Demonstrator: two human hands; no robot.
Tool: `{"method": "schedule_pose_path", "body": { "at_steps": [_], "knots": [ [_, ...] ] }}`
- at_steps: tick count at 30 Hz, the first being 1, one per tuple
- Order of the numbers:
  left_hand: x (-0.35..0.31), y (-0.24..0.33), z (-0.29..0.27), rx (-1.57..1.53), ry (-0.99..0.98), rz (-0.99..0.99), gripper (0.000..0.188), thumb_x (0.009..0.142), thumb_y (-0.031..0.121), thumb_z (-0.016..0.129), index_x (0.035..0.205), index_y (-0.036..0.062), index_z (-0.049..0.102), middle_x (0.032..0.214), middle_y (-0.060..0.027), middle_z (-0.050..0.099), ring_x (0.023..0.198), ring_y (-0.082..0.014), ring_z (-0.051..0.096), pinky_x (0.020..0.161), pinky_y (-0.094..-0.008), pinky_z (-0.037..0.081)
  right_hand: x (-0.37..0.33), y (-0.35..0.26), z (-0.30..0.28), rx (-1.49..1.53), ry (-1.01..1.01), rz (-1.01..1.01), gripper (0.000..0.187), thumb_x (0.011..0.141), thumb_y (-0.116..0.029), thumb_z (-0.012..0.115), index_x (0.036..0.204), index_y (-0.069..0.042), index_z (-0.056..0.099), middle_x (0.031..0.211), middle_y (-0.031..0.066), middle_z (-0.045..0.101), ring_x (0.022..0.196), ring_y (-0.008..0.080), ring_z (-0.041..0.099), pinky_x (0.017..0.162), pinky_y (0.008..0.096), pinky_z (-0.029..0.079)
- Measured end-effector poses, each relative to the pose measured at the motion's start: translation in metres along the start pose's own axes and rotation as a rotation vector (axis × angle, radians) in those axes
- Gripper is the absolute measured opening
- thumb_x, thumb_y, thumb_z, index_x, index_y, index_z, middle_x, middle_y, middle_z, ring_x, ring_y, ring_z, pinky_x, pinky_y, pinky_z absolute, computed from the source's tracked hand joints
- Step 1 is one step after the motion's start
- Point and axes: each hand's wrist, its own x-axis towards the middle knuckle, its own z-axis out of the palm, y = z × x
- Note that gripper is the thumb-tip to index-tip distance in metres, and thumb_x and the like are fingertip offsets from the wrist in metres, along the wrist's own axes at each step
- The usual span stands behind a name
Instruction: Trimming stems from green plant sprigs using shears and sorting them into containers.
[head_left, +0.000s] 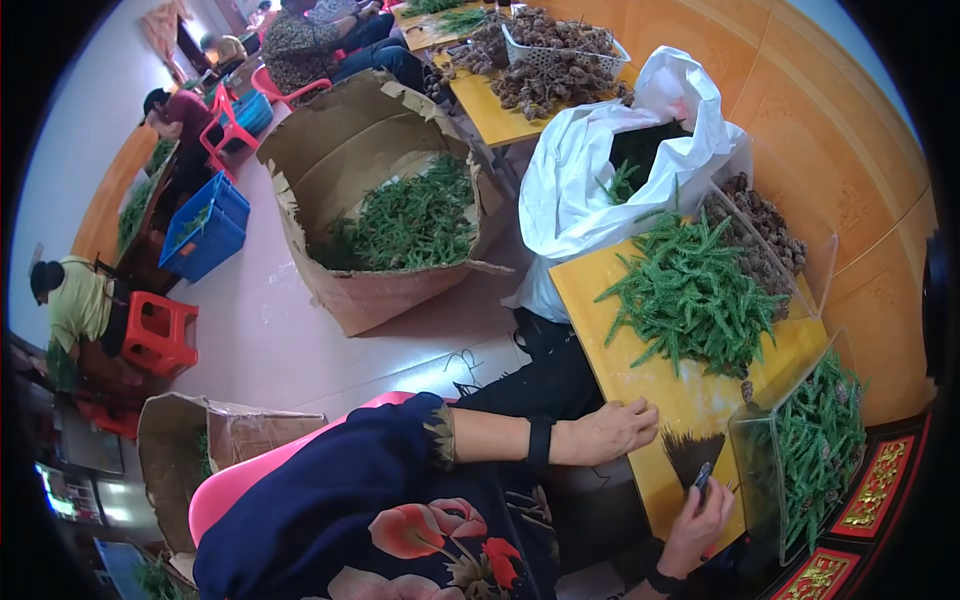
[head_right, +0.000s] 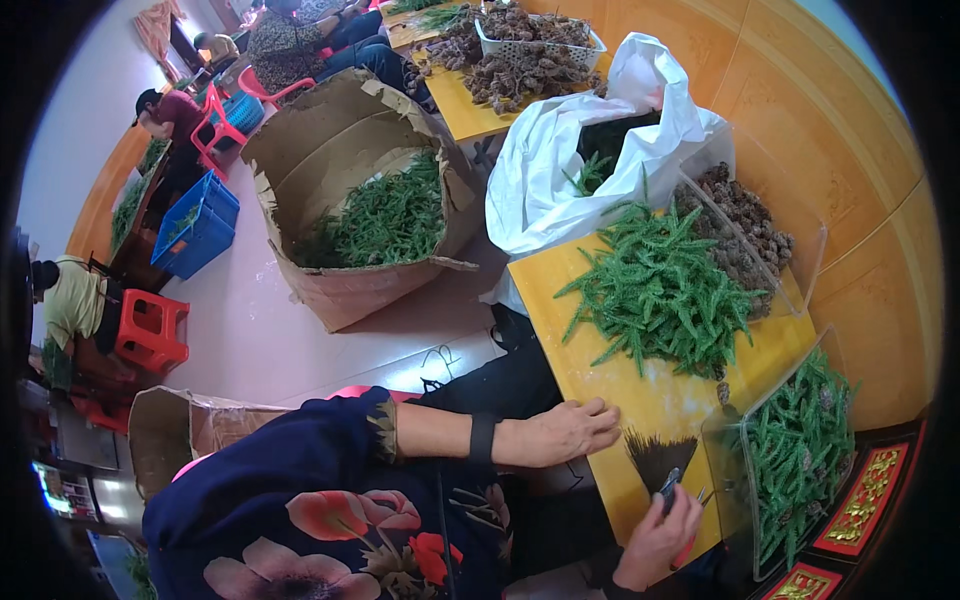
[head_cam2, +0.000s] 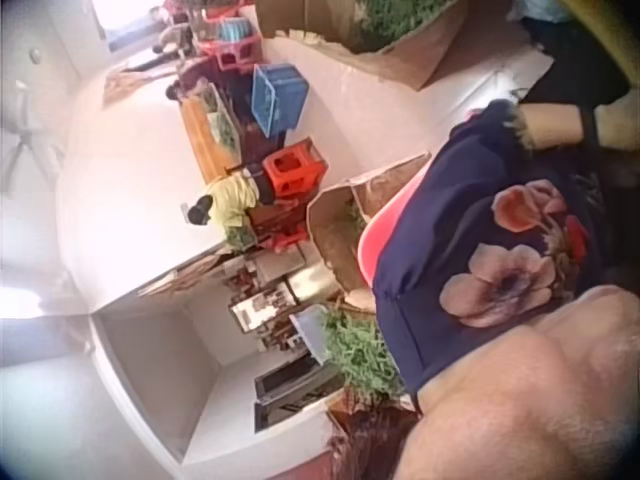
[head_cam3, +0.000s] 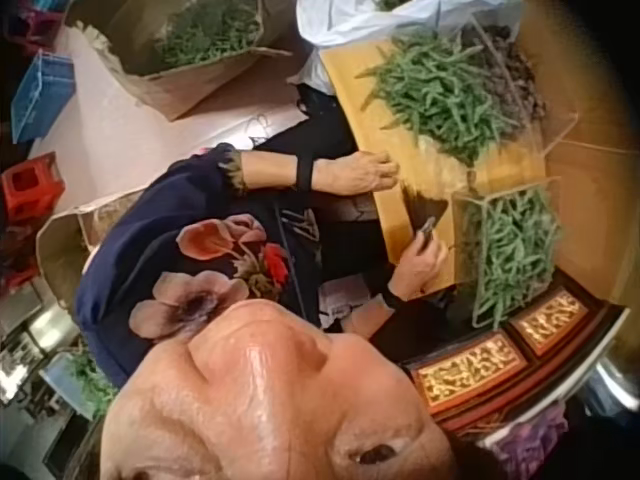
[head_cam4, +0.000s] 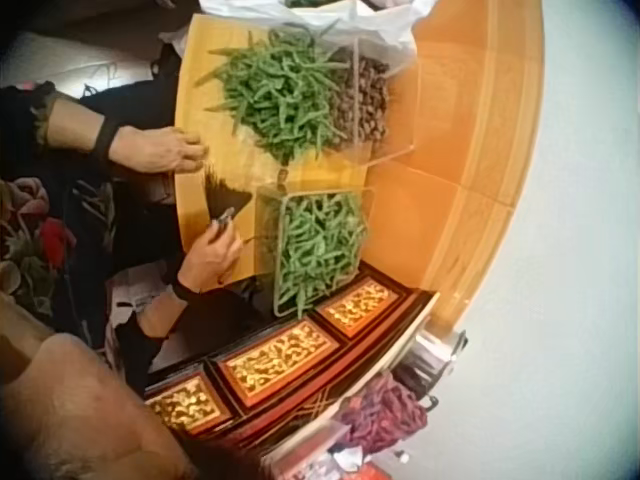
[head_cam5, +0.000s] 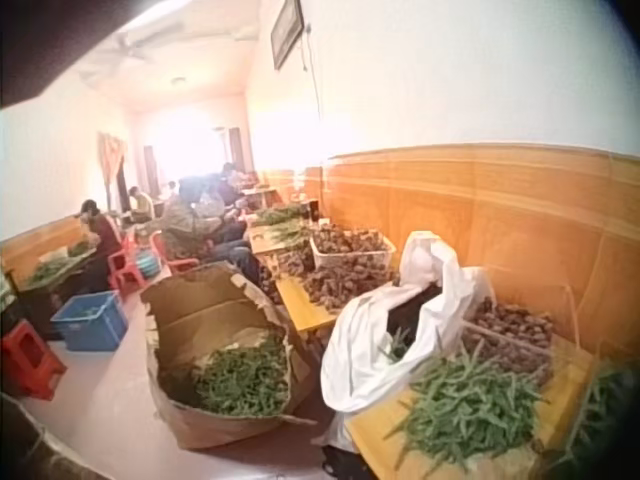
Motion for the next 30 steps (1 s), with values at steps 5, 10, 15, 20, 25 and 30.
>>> {"method": "schedule_pose_path", "body": {
  "at_steps": [5, 10, 15, 20, 25, 30],
  "knots": [
    [0.002, 0.014, 0.001, 0.199, -0.001, 0.005, 0.040, 0.086, 0.019, 0.046, 0.121, -0.0009, 0.052, 0.118, -0.0137, 0.048, 0.094, -0.0185, 0.049, 0.068, -0.0231, 0.047, 0.003, -0.004, 0.015, -0.072, -0.079, -0.197, 0.018, 0.081, -0.003, 0.062, 0.097, 0.004, 0.058, 0.096, 0.0192, 0.053, 0.088, 0.0353, 0.055, 0.074, 0.0434, 0.043],
    [0.005, 0.019, 0.001, 0.289, -0.047, -0.010, 0.040, 0.086, 0.019, 0.047, 0.121, -0.0018, 0.052, 0.120, -0.0166, 0.049, 0.091, -0.0181, 0.051, 0.067, -0.0222, 0.047, 0.006, -0.003, 0.017, -0.029, -0.107, -0.114, 0.009, 0.080, 0.000, 0.062, 0.087, 0.003, 0.058, 0.086, 0.0163, 0.054, 0.078, 0.0342, 0.055, 0.070, 0.0425, 0.044],
    [0.006, 0.020, 0.007, 0.300, -0.052, -0.011, 0.041, 0.086, 0.020, 0.049, 0.121, -0.0017, 0.054, 0.122, -0.0200, 0.050, 0.090, -0.0193, 0.054, 0.067, -0.0242, 0.048, 0.011, 0.003, 0.015, 0.042, -0.119, -0.056, 0.007, 0.079, -0.001, 0.063, 0.082, 0.004, 0.058, 0.079, 0.0158, 0.054, 0.073, 0.0336, 0.055, 0.067, 0.0414, 0.044],
    [0.003, 0.013, -0.005, 0.131, -0.085, 0.022, 0.056, 0.078, 0.022, 0.062, 0.127, -0.0017, 0.048, 0.127, -0.0234, 0.047, 0.090, -0.0233, 0.056, 0.072, -0.0281, 0.049, 0.015, -0.003, 0.013, 0.012, -0.122, -0.070, 0.009, 0.080, -0.004, 0.064, 0.079, 0.003, 0.059, 0.075, 0.0155, 0.054, 0.070, 0.0351, 0.055, 0.064, 0.0414, 0.043],
    [-0.016, 0.010, -0.021, -0.217, 0.073, 0.042, 0.076, 0.070, 0.022, 0.074, 0.134, -0.0020, 0.041, 0.132, -0.0249, 0.043, 0.093, -0.0286, 0.057, 0.078, -0.0328, 0.049, 0.018, 0.013, 0.016, 0.089, -0.140, 0.013, 0.008, 0.083, -0.005, 0.062, 0.080, 0.002, 0.059, 0.072, 0.0134, 0.053, 0.063, 0.0267, 0.054, 0.059, 0.0367, 0.043],
    [-0.028, 0.004, -0.034, -0.463, 0.083, -0.029, 0.072, 0.073, 0.022, 0.074, 0.133, -0.0014, 0.041, 0.132, -0.0233, 0.044, 0.094, -0.0324, 0.059, 0.077, -0.0374, 0.050, 0.018, 0.018, 0.021, 0.306, -0.020, 0.164, 0.009, 0.090, -0.008, 0.057, 0.085, 0.000, 0.057, 0.071, 0.0058, 0.050, 0.062, 0.0144, 0.050, 0.057, 0.0294, 0.041]
  ]
}}
